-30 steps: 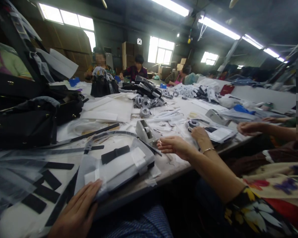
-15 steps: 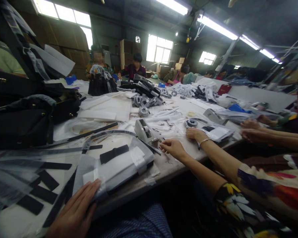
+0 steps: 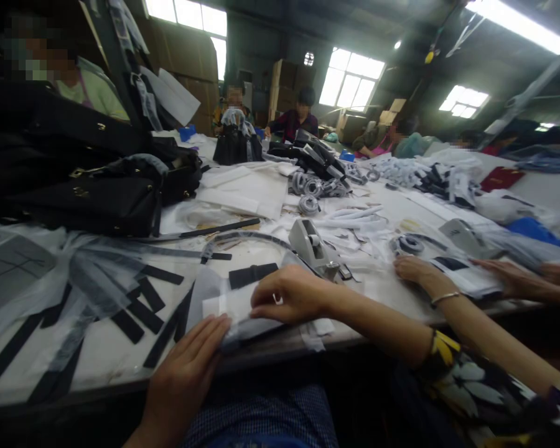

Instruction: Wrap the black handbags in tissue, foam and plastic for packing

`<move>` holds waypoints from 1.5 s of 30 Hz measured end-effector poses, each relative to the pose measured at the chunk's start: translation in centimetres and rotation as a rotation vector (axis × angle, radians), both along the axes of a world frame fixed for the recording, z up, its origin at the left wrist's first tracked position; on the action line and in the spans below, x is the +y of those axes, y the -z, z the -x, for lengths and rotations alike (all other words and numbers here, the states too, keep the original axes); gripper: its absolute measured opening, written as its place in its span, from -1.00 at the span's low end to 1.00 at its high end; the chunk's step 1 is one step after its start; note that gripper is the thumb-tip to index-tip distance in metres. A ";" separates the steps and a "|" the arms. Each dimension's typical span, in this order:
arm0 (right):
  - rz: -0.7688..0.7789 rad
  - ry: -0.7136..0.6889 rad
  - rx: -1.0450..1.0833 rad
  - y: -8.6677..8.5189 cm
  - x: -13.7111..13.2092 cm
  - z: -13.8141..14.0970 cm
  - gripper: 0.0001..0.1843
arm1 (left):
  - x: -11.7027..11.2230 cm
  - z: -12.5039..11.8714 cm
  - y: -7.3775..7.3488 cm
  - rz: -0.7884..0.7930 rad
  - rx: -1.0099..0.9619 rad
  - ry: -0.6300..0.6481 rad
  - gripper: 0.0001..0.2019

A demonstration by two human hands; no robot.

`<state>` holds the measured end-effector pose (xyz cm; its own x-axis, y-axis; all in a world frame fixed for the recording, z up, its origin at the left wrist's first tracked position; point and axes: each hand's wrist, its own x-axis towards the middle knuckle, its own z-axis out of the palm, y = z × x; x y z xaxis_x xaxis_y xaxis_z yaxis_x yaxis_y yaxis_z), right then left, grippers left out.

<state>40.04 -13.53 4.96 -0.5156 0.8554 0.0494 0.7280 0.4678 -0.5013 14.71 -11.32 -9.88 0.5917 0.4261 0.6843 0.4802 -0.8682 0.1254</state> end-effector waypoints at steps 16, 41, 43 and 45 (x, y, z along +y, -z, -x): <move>0.346 -0.392 -0.719 2.5 12.5 7.2 -0.87 | -0.6 0.1 1.0 0.108 -0.050 -0.009 -0.59; 0.107 -0.477 -0.837 2.7 13.2 8.3 -0.80 | -0.2 -0.2 0.8 0.096 -0.096 0.031 -0.62; 0.073 -0.455 -0.844 2.8 13.7 8.2 -0.68 | -0.2 -0.3 0.7 0.095 -0.123 0.029 -0.63; 0.059 -0.433 -0.826 3.0 14.3 7.8 -0.57 | -0.2 -0.4 0.6 0.094 -0.138 0.027 -0.64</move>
